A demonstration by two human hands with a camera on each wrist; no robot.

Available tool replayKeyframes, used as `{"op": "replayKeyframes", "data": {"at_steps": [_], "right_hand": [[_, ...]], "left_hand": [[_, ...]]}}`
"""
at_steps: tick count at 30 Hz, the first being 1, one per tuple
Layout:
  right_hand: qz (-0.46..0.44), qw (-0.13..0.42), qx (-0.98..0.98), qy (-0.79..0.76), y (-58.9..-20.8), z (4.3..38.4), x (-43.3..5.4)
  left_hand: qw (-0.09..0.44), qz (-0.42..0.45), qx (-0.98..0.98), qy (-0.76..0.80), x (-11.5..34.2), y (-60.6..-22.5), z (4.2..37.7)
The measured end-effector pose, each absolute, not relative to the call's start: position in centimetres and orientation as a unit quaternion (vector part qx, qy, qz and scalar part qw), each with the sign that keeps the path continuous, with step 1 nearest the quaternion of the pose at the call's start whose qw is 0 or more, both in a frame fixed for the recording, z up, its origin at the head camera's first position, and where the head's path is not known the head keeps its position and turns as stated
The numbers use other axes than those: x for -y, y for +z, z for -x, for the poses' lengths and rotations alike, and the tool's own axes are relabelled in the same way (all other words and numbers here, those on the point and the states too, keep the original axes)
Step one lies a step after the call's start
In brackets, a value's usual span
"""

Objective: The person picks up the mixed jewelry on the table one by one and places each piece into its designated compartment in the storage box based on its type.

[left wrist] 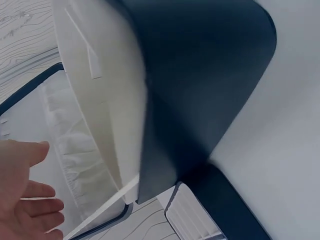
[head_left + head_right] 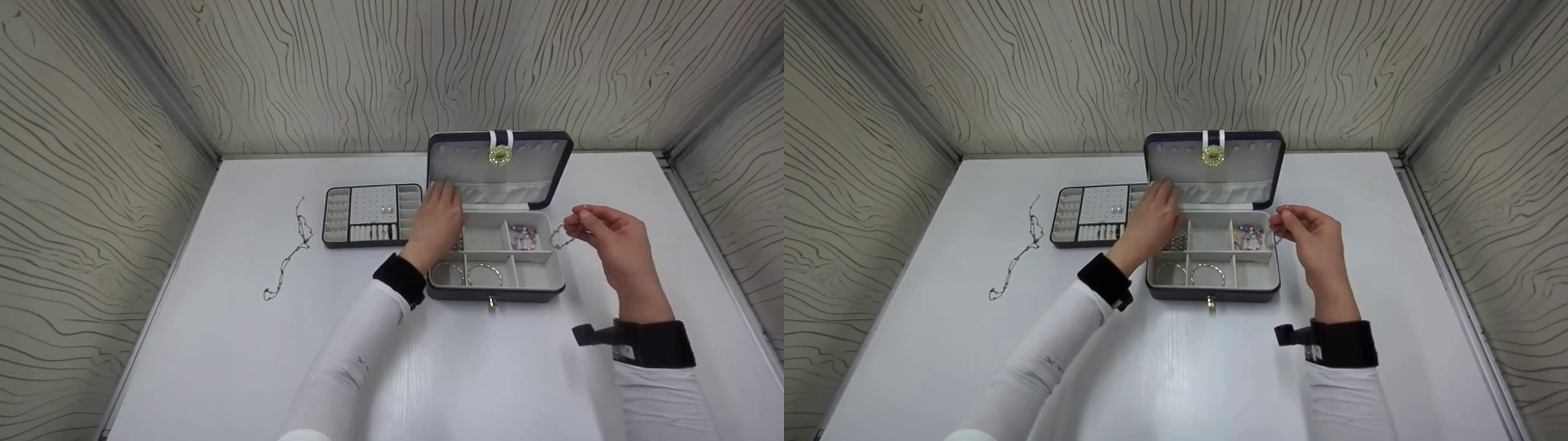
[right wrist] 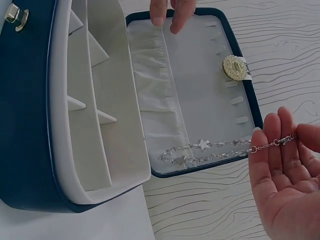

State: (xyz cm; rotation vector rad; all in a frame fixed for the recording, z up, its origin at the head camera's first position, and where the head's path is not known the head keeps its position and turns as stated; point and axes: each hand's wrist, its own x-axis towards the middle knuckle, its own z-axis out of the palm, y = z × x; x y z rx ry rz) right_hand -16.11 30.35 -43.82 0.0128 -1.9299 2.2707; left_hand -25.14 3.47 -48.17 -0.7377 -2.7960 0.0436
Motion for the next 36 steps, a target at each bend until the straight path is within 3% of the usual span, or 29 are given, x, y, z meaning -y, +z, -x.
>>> {"op": "replayKeyframes", "data": {"at_steps": [15,22,28,36], "right_hand": [[-0.034,0.053,0.686,0.725,-44.2,16.2,-28.4],[-0.032,0.039,0.697,0.716,-44.5,16.3,-27.8],[-0.036,0.031,0.703,0.710,-44.2,16.5,-27.1],[-0.032,0.019,0.717,0.696,-43.8,17.0,-25.8]], "left_hand": [[0.132,0.239,0.961,0.045,-3.3,-49.5,25.0],[0.095,0.247,0.964,0.028,-3.3,-48.7,25.4],[0.101,0.248,0.963,0.023,-3.3,-48.5,26.0],[0.043,0.239,0.968,0.067,-3.6,-48.4,25.9]]}}
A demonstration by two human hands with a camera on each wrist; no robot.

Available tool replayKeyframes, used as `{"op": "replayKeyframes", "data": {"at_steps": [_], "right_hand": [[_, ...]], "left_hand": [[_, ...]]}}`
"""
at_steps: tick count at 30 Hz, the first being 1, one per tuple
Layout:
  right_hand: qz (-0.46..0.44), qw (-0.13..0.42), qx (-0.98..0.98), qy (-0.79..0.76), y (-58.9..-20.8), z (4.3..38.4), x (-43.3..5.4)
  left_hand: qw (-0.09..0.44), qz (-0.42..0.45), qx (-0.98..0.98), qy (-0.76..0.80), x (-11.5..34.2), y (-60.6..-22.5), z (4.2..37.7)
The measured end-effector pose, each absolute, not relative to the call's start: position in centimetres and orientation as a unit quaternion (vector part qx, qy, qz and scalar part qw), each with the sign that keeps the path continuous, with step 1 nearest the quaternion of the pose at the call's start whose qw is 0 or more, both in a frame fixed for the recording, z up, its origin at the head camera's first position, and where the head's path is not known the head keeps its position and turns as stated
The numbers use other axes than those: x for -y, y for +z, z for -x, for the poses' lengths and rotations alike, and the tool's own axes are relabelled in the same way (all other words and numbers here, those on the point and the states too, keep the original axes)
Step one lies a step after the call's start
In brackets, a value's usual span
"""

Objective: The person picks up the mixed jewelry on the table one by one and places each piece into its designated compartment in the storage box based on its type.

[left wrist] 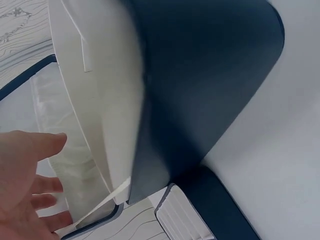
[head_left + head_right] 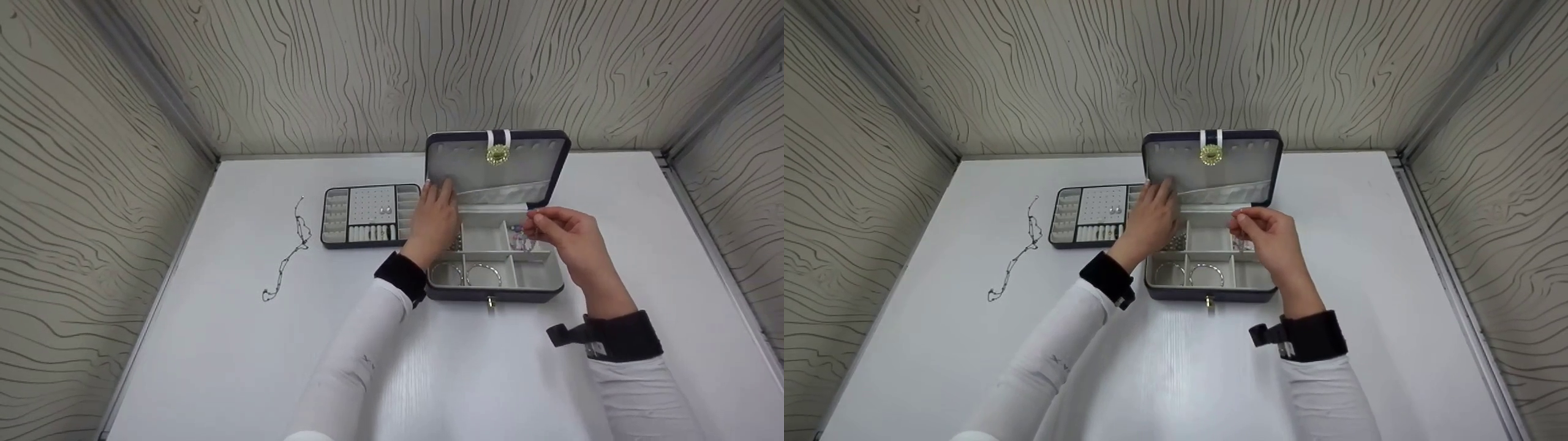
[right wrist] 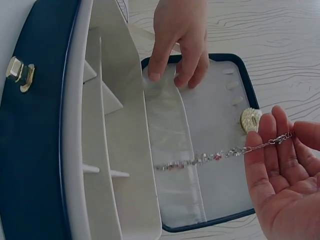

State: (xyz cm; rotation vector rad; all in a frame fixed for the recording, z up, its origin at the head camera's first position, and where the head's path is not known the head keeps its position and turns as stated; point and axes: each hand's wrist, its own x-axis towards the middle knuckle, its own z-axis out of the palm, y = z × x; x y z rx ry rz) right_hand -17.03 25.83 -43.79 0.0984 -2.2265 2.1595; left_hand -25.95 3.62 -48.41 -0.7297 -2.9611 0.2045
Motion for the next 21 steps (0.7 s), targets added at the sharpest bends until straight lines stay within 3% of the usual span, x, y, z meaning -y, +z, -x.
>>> {"op": "replayKeyframes", "data": {"at_steps": [12,21], "right_hand": [[-0.022,0.005,0.737,0.675,-42.7,20.3,-21.6],[-0.009,0.011,0.741,0.671,-40.8,23.4,-19.2]], "left_hand": [[0.016,0.241,0.969,0.050,-3.4,-48.0,26.0],[0.039,0.254,0.965,0.050,-3.3,-47.5,26.0]]}}
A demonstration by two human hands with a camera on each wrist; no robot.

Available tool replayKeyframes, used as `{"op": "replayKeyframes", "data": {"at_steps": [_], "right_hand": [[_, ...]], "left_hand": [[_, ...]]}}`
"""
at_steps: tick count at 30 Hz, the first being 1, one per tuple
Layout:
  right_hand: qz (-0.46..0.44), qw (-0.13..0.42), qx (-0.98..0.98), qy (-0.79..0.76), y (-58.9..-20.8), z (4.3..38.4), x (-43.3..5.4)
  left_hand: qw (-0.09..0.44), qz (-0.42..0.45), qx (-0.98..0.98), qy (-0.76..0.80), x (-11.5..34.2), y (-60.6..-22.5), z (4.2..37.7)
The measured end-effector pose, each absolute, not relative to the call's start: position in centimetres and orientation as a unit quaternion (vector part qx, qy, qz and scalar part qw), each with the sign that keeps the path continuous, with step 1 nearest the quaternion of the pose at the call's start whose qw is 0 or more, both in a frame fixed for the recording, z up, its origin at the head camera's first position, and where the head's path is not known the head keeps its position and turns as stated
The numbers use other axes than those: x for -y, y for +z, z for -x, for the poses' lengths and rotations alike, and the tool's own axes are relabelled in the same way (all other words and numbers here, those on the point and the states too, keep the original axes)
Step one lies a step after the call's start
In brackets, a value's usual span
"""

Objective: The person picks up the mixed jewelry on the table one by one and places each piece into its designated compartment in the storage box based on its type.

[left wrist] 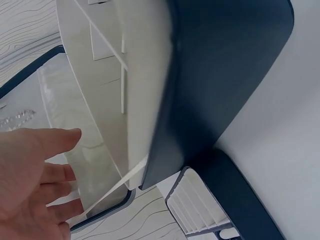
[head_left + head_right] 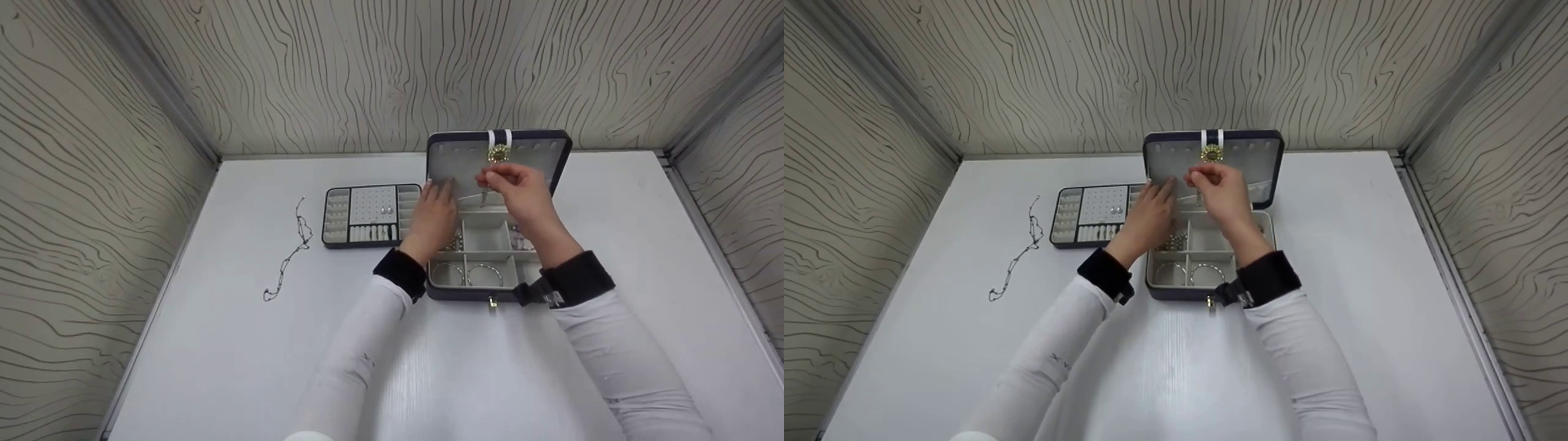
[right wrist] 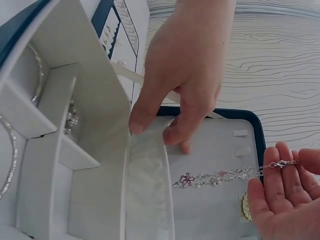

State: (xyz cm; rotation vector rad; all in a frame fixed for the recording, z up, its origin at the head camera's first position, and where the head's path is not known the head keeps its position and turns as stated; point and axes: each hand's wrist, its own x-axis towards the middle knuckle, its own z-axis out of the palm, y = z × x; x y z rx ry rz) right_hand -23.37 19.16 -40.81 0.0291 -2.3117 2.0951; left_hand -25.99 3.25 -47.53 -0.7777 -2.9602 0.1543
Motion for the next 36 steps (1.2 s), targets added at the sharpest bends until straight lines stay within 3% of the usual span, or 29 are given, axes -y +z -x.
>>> {"op": "replayKeyframes", "data": {"at_steps": [14,21,36], "right_hand": [[-0.057,0.066,0.759,0.645,-42.7,26.0,-16.5],[-0.075,0.085,0.779,0.616,-44.2,25.9,-15.8],[-0.074,0.162,0.879,0.442,-46.3,25.8,-15.4]], "left_hand": [[0.060,0.256,0.963,0.056,-3.1,-47.3,26.1],[0.040,0.257,0.964,0.053,-3.1,-47.1,26.4],[0.047,0.257,0.964,0.052,-3.1,-47.3,26.3]]}}
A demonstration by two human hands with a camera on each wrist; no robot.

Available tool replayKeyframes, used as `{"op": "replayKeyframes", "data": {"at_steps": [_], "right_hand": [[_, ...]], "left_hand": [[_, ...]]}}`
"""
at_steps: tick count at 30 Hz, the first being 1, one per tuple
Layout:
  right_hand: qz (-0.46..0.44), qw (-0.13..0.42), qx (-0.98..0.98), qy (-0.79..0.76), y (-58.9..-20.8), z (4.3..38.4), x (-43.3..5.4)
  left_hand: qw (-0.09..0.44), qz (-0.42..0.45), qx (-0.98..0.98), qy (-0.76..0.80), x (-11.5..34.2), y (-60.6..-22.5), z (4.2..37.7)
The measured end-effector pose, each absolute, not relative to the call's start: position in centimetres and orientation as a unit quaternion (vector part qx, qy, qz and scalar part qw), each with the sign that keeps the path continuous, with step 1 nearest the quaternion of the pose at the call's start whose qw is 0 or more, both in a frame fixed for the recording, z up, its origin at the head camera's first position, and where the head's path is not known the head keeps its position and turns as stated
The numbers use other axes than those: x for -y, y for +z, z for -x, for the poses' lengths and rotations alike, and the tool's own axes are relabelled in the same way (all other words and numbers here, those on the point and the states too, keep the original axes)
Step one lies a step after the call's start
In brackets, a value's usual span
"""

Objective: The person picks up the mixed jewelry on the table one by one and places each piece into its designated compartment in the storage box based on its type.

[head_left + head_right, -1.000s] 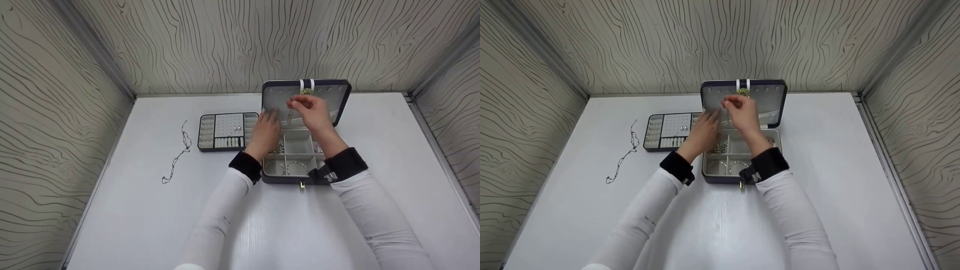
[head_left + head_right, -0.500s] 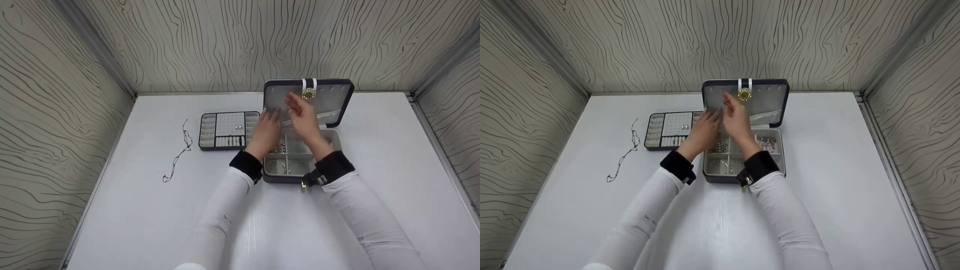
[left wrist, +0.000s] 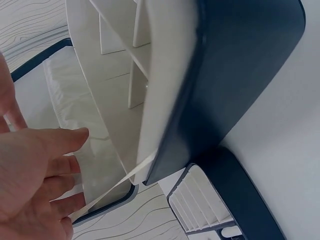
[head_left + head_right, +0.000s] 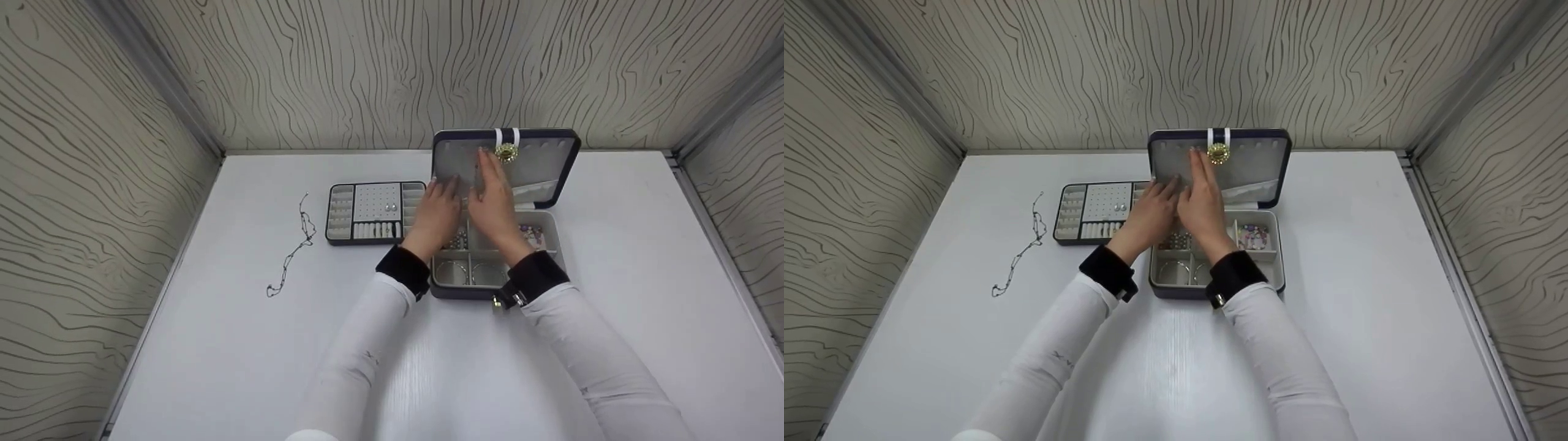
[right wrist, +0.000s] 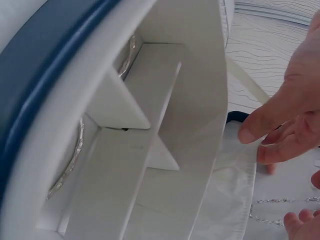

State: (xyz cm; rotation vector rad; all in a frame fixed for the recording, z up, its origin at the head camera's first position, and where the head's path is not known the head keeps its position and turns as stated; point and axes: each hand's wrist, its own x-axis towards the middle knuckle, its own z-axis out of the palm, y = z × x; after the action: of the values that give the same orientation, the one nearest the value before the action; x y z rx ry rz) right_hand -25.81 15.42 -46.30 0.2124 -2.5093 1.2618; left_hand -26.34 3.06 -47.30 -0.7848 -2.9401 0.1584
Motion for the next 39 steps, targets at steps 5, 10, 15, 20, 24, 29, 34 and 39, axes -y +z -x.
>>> {"op": "replayKeyframes", "data": {"at_steps": [5,10,15,20,24,29,34,39], "right_hand": [[-0.092,0.157,0.893,0.411,-46.4,26.2,-15.6],[-0.114,0.156,0.904,0.381,-46.3,26.5,-15.6],[-0.113,0.155,0.907,0.376,-46.0,26.6,-15.4],[-0.109,0.166,0.907,0.372,-45.6,26.8,-15.2],[-0.105,0.170,0.910,0.363,-45.3,26.9,-15.0],[-0.097,0.173,0.908,0.369,-45.1,27.0,-14.8],[-0.104,0.181,0.904,0.374,-45.3,27.0,-14.8],[-0.112,0.188,0.899,0.379,-45.5,26.8,-14.9]], "left_hand": [[0.047,0.257,0.964,0.045,-3.1,-47.2,26.3],[0.048,0.256,0.964,0.048,-3.1,-47.2,26.2],[0.052,0.259,0.963,0.056,-3.1,-47.3,26.3],[0.057,0.258,0.963,0.048,-3.1,-47.3,26.2],[0.069,0.259,0.962,0.044,-3.0,-47.3,26.1],[0.069,0.259,0.962,0.045,-3.1,-47.3,26.1],[0.051,0.254,0.965,0.045,-3.1,-47.2,26.2],[0.056,0.252,0.965,0.039,-3.1,-47.3,26.1]]}}
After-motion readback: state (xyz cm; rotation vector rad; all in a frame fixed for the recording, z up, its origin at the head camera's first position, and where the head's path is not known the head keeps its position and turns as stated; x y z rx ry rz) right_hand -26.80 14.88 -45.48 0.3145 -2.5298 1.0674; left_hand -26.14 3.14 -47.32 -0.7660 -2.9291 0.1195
